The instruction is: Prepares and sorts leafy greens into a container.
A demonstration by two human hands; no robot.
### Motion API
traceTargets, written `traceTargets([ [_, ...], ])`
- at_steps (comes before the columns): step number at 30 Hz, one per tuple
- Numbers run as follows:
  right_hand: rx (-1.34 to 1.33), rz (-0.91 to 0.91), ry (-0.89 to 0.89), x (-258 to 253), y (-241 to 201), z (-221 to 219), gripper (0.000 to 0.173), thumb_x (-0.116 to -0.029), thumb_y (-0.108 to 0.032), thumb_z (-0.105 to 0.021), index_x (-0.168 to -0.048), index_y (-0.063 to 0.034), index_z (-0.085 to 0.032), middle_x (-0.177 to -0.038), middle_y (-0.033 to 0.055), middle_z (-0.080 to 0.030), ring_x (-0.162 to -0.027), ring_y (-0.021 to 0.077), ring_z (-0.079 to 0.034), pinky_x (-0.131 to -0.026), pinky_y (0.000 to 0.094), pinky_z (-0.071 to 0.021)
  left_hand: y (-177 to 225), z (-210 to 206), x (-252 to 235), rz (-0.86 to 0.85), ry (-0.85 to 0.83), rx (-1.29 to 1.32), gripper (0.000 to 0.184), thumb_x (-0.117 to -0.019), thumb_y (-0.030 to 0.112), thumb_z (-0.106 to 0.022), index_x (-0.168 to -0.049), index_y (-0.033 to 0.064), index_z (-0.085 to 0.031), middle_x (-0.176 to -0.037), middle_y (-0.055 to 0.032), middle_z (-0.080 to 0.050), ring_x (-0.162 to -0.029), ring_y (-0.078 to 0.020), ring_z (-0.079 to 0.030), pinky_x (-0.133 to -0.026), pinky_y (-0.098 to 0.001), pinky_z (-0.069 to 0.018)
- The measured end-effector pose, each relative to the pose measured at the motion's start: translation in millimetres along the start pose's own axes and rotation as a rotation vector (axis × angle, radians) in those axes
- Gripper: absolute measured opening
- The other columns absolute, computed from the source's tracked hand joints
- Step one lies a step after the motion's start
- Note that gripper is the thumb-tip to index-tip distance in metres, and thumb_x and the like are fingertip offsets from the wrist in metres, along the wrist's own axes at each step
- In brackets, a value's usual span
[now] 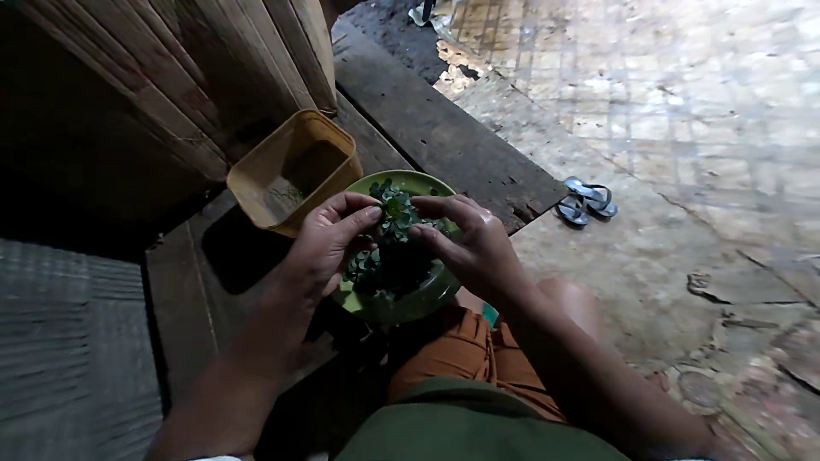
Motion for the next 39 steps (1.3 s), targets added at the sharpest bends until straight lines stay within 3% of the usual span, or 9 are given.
traceTargets([
  [3,-0.035,-0.012,-0.016,-4,-2,-4,0.033,-0.0975,-0.027,-0.068,-0.125,-0.0093,-0.071,-0.114,0.003,-0.072,-0.108,0.0174,-0.066,-0.097,0.0525,-0.0489,-3,-4,5,0.049,0.004,0.136,0.012,-0.1035,0.007,-0.056,-0.105,0.0117,-0.066,-0.087,-0.001,-0.067,-0.072,-0.0066,-0.065,-0.065,-0.0205,-0.0574],
  [7,-0.116,0.007,0.019,-8,-6,-11,0.018,-0.0965,-0.016,-0.069,-0.11,-0.005,-0.074,-0.103,0.0045,-0.073,-0.096,0.0085,-0.068,-0.089,0.0292,-0.0558,-8,-10,10,0.095,-0.024,0.241,0.014,-0.1048,0.008,-0.053,-0.103,0.0117,-0.067,-0.084,-0.0011,-0.068,-0.069,-0.0059,-0.066,-0.066,-0.0205,-0.0589],
  [11,-0.142,0.023,0.041,-9,-8,-7,0.011,-0.0977,-0.013,-0.066,-0.103,-0.0049,-0.072,-0.094,0.0008,-0.072,-0.087,0.0013,-0.067,-0.082,0.0202,-0.0549,-8,-13,12,0.073,-0.061,0.245,0.016,-0.1056,0.007,-0.051,-0.105,0.0107,-0.067,-0.085,-0.0021,-0.067,-0.072,-0.0069,-0.066,-0.067,-0.0213,-0.059],
  [13,-0.127,0.046,0.017,-10,-8,-3,0.011,-0.097,-0.012,-0.067,-0.102,-0.0043,-0.072,-0.093,0.0006,-0.071,-0.085,0.0007,-0.066,-0.08,0.0193,-0.0551,-7,-12,11,0.028,-0.109,0.149,0.019,-0.1042,0.009,-0.053,-0.119,0.0131,-0.064,-0.101,-0.0007,-0.069,-0.086,-0.0091,-0.068,-0.078,-0.0252,-0.0595],
  [15,-0.085,0.043,-0.03,-11,-6,-2,0.01,-0.0958,-0.013,-0.068,-0.101,-0.0056,-0.073,-0.09,0.0002,-0.072,-0.082,0.0022,-0.067,-0.078,0.0217,-0.0559,-6,-14,8,-0.019,-0.228,0.025,0.043,-0.0995,0.015,-0.061,-0.142,0.017,-0.052,-0.128,0.0014,-0.065,-0.106,-0.0113,-0.067,-0.09,-0.0289,-0.0584],
  [17,-0.044,0.028,-0.084,-12,-5,-2,0.01,-0.0956,-0.014,-0.067,-0.099,-0.0071,-0.073,-0.088,-0.0005,-0.071,-0.081,0.0047,-0.066,-0.077,0.0261,-0.0555,-2,-20,7,-0.074,-0.264,-0.107,0.061,-0.0934,0.018,-0.071,-0.149,0.018,-0.046,-0.132,0.0033,-0.063,-0.104,-0.0077,-0.066,-0.085,-0.0234,-0.0573],
  [24,0.056,0.01,-0.172,-15,-8,-1,0.012,-0.0945,-0.016,-0.065,-0.098,-0.0095,-0.075,-0.088,-0.0008,-0.072,-0.085,0.0123,-0.068,-0.088,0.0509,-0.0501,9,-24,-2,-0.326,-0.152,-0.271,0.013,-0.0939,0.0,-0.069,-0.105,0.0053,-0.072,-0.091,0.0019,-0.07,-0.077,-0.0042,-0.066,-0.071,-0.0198,-0.0577],
  [29,-0.075,-0.037,-0.117,-15,-9,3,0.011,-0.0966,-0.019,-0.07,-0.102,-0.0106,-0.072,-0.09,-0.0029,-0.072,-0.082,0.0032,-0.067,-0.076,0.0244,-0.0569,9,-23,-1,-0.284,-0.111,-0.239,0.011,-0.0965,0.002,-0.067,-0.107,0.004,-0.069,-0.088,0.0003,-0.07,-0.075,-0.006,-0.068,-0.071,-0.0217,-0.0601],
  [39,-0.04,-0.067,-0.103,-16,6,12,0.011,-0.0971,-0.02,-0.067,-0.099,-0.0118,-0.073,-0.087,-0.004,-0.071,-0.08,0.0019,-0.067,-0.075,0.0242,-0.056,9,-5,-2,-0.208,-0.031,-0.098,0.009,-0.0964,-0.002,-0.064,-0.103,0.0029,-0.067,-0.087,-0.002,-0.07,-0.071,-0.0102,-0.069,-0.069,-0.026,-0.0626],
])
Point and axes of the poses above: each hand's wrist, its own x-axis away from the middle knuckle, its own z-axis out of the back of the hand, y = z × x, the point moved 7 cm from there along -x, towards the middle knuckle
